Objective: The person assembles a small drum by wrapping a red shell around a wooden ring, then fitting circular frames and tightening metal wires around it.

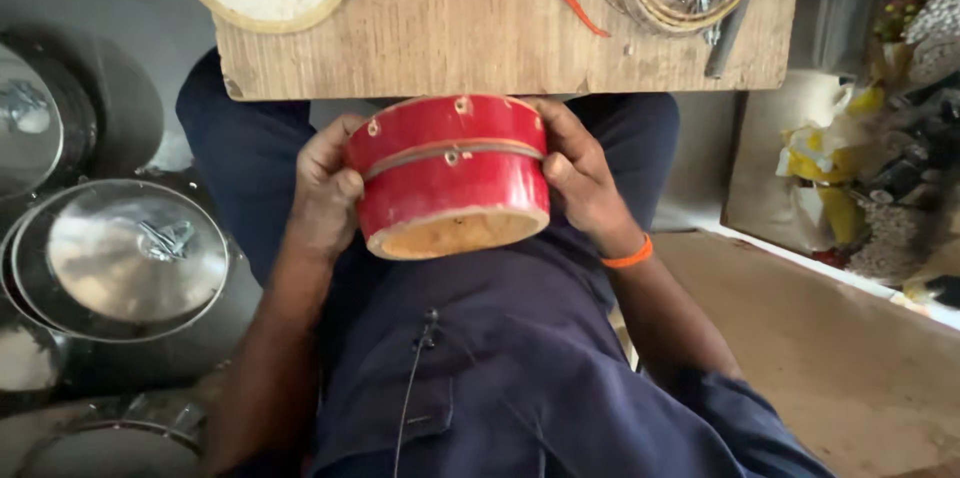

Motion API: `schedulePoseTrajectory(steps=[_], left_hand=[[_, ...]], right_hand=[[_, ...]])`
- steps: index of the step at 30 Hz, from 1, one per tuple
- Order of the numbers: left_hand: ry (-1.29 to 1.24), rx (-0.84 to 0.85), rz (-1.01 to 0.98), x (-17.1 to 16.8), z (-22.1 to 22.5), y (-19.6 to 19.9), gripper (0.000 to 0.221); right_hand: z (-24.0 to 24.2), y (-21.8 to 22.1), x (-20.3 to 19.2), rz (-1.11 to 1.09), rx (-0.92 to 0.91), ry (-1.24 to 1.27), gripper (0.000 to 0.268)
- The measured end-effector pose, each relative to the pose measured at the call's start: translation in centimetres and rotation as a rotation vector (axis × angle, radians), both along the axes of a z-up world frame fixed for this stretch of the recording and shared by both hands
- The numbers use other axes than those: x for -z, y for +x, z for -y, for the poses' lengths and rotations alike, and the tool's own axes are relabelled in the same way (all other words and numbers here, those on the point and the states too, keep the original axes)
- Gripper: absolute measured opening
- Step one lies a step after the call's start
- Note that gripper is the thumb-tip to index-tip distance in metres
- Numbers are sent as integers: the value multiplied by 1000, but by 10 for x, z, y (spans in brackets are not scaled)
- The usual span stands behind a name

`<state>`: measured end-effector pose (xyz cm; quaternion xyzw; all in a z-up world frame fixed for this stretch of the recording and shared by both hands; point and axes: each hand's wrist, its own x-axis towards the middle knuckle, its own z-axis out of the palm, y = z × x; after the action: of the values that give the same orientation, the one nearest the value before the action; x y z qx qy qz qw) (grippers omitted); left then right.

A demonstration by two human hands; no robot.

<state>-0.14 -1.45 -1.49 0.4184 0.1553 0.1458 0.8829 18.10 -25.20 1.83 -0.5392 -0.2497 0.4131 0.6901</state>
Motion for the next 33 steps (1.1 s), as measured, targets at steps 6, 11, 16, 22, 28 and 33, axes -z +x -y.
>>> schedulePoseTrajectory(steps=[6,11,16,22,28,33], left_hand=[[199,57,18,-12,2,-8,65],[371,66,-42,-30,4,-8,55],[386,33,-88,-44,16,-11,53],[214,2,-151,-19,23,-6,48],[-659,-35,122,46,10,16,58],[-845,179,517,81,-8,31,48]], right_hand=[[13,-1,-2,163,45,-38,85],[22,0,-2,198,37,-129,89],[33,-9,-3,168,76,-131,85],[23,-17,-12,11,84,-174,78],[-8,-3,-21,-403,46,166,77],[-12,-15,-48,-290,-76,118,70]])
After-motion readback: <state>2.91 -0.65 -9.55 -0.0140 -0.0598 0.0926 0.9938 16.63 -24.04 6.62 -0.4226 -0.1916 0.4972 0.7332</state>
